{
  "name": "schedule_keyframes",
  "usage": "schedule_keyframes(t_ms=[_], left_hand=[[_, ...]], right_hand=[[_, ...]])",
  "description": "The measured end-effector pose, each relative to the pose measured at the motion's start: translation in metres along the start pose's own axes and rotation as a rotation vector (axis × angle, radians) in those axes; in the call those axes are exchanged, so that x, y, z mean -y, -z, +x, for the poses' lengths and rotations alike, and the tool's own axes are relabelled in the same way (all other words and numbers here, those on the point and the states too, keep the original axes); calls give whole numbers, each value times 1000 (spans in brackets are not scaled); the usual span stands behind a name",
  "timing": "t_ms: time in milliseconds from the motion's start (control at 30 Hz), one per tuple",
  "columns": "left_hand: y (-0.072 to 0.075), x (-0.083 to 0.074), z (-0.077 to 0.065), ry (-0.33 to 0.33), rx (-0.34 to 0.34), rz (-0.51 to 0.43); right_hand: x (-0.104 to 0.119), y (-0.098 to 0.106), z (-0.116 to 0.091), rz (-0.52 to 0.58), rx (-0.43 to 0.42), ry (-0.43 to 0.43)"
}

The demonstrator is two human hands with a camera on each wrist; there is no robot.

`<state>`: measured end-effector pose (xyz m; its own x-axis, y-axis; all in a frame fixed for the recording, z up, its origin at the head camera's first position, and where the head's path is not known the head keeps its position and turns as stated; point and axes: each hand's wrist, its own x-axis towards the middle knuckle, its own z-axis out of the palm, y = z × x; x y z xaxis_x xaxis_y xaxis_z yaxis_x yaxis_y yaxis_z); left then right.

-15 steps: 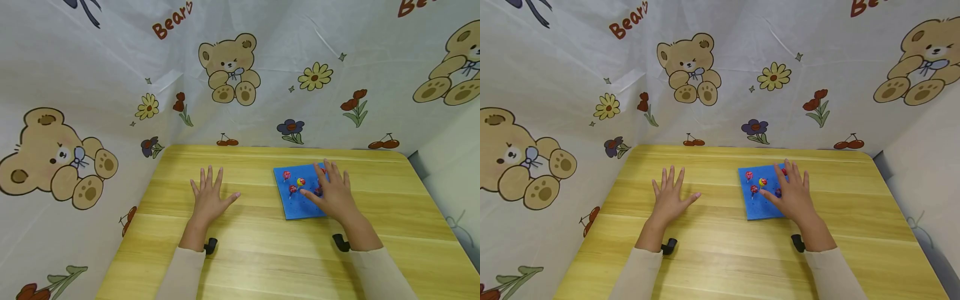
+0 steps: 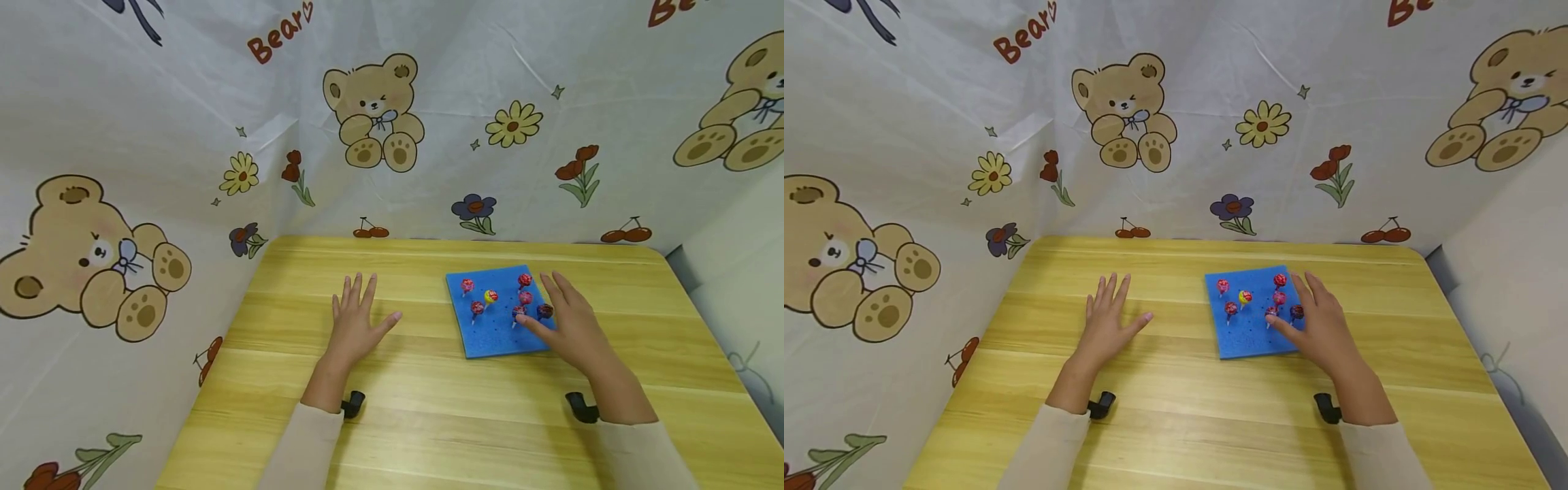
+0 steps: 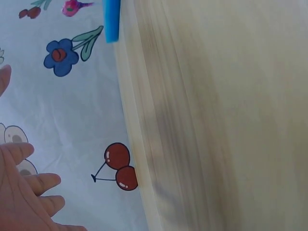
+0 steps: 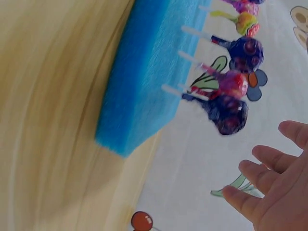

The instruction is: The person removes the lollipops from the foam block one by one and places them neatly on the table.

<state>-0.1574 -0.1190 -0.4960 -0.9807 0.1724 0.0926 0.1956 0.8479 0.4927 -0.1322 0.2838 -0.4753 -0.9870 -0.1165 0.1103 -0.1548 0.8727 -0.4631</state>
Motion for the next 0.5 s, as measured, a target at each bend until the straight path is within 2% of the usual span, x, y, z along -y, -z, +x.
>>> schedule_keyframes(t_ms=[133,300,500], left_hand=[[-4,-9,2,-27,10,-31],[-13,-19,3,-64,30,-67],[-24,-30,6,-91,71,-113]], right_hand=[[-10,4,-5,40,44,-38],[-21,5,-11,95,144,-95],[-32,-4,-12,151,257,-155]])
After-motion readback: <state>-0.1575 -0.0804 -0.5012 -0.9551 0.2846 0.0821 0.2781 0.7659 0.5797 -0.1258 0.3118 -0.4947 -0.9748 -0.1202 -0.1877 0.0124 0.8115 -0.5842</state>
